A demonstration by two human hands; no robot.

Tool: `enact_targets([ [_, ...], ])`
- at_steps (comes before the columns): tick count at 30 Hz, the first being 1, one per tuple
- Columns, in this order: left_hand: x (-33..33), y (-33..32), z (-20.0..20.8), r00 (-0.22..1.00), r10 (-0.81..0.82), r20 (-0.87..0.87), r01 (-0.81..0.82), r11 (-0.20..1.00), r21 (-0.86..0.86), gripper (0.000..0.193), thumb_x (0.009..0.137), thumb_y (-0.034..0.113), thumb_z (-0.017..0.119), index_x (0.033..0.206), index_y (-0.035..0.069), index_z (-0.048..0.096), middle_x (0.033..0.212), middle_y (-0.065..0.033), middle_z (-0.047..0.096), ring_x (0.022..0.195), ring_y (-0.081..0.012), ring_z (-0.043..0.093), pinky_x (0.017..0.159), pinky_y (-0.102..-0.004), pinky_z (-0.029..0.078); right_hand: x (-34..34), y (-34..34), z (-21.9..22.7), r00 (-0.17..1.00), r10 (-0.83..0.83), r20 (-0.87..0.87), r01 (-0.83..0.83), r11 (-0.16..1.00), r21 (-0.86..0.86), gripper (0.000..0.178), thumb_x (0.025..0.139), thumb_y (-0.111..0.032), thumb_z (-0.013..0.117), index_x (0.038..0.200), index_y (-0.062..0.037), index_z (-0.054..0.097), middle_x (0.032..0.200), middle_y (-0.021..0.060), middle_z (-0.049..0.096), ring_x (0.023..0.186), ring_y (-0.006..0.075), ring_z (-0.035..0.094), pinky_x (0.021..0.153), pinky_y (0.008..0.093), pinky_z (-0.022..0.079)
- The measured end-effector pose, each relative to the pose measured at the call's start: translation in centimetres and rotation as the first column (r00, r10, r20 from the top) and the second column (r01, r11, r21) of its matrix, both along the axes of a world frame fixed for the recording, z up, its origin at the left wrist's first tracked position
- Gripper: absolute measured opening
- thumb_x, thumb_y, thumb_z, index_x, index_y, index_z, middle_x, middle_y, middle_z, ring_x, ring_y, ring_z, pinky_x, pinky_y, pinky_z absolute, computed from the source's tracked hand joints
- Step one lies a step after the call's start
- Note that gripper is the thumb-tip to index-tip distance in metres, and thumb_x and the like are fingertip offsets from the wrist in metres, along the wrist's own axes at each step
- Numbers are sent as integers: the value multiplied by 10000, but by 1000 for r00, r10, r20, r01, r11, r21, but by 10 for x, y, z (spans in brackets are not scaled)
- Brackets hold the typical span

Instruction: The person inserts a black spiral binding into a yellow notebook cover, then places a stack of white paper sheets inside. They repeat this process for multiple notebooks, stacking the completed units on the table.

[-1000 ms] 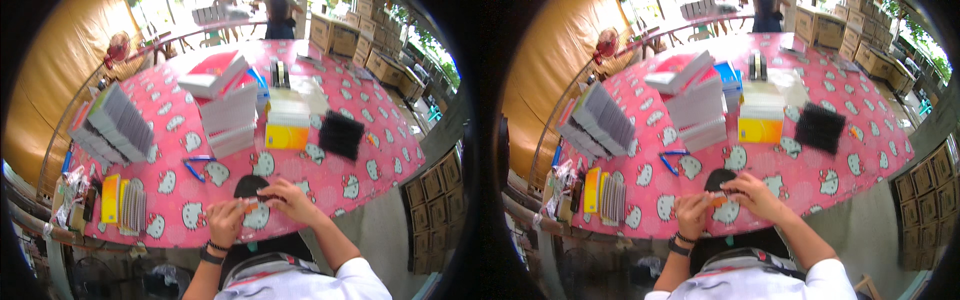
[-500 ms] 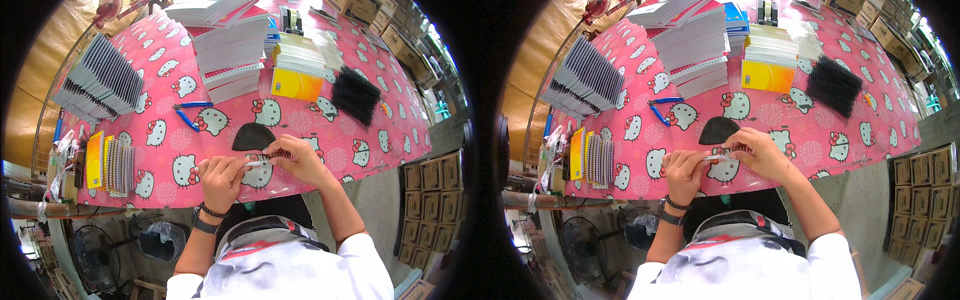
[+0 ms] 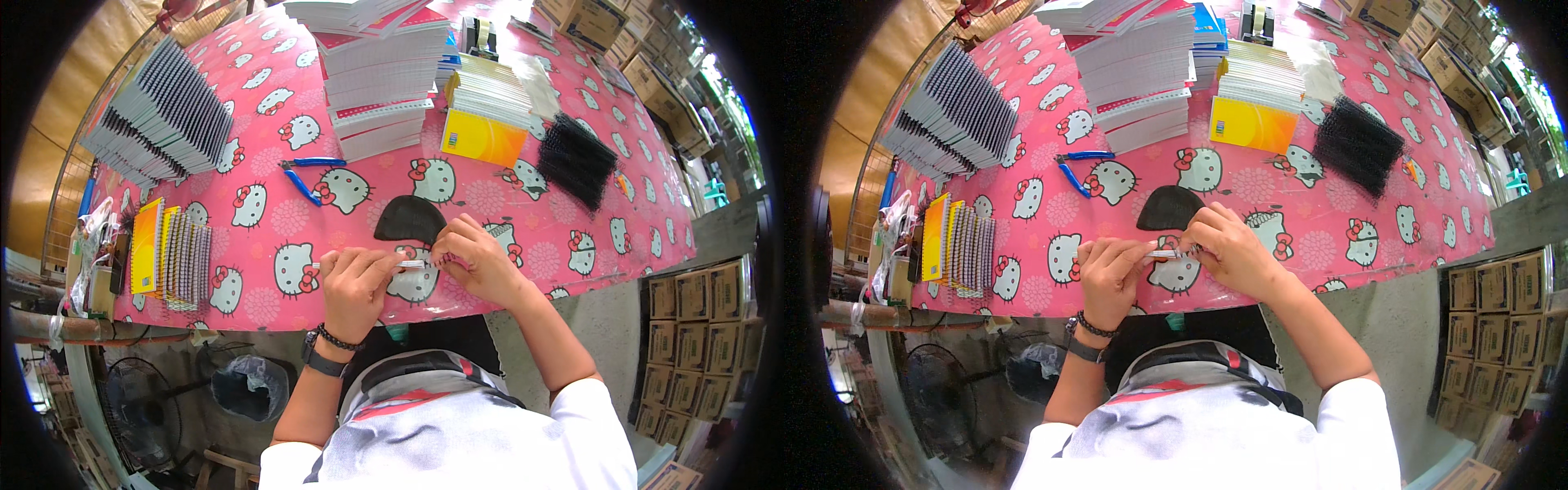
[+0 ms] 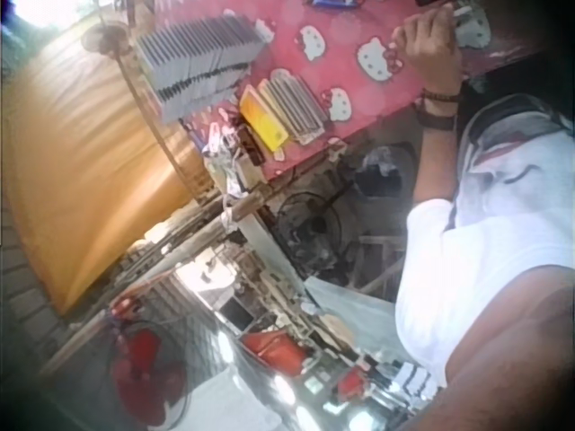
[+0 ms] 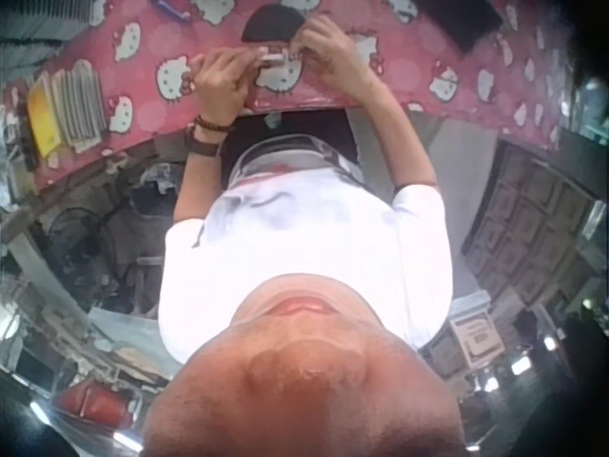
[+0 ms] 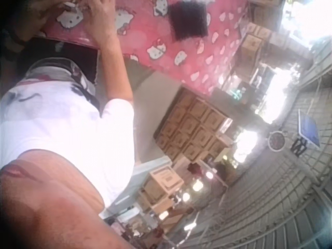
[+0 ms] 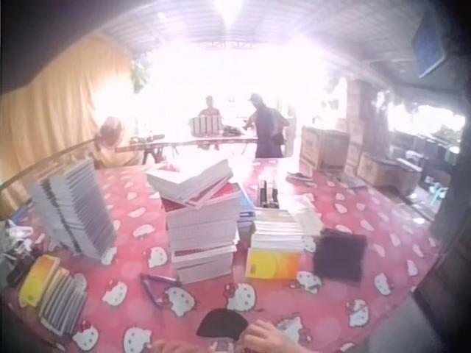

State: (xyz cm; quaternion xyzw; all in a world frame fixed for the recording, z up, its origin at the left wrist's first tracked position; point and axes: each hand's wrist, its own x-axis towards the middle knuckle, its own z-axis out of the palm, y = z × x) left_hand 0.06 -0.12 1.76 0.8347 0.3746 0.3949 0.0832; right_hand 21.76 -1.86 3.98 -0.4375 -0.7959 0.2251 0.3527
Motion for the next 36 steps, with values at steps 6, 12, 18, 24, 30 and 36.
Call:
enact_targets([
  [6,-1,-3,5,1000,-4,-17,4,1000,-30,225,751,72,700,967,137,709,834,4,662,775,-178,575,746,-328,347,5,-7,3,999,43,19,-41,997,-58,247,762,-1,655,1000,-45,608,895,98,572,847,299,553,742,387,473],
  [12,5,-3,10,999,32,8,-31,997,-74,176,769,107,692,943,126,706,816,-7,657,768,-185,568,757,-329,346,3,-8,6,999,34,2,-34,999,32,257,795,-58,642,1049,-43,608,877,114,584,852,306,570,741,389,482],
  [18,6,-2,10,999,47,18,-46,996,-79,151,759,138,709,910,126,703,811,-12,657,766,-187,568,755,-340,346,1,-8,4,999,-4,-43,-3,988,-152,308,803,-70,634,1110,-58,611,843,121,602,818,298,574,750,388,479],
  [24,8,-2,13,998,58,-2,-58,995,-83,162,744,233,741,859,129,698,784,-9,652,754,-187,566,748,-343,325,2,-4,2,999,-33,12,32,998,47,303,778,-41,636,1079,-68,626,846,119,603,816,291,576,739,386,475],
  [30,9,-4,10,997,81,-4,-81,995,-66,163,752,266,735,835,132,693,759,-3,646,745,-187,561,755,-347,317,4,-5,-8,999,38,-16,-38,999,-10,341,750,-18,651,1086,-69,622,875,99,590,820,304,580,731,384,479],
  [36,10,-5,8,997,80,-20,-81,995,-64,181,751,247,725,896,146,685,807,0,650,785,-192,573,782,-383,325,-1,-7,5,999,-19,-46,14,993,-116,399,817,-27,606,1210,-78,564,884,132,613,831,315,599,740,390,491],
])
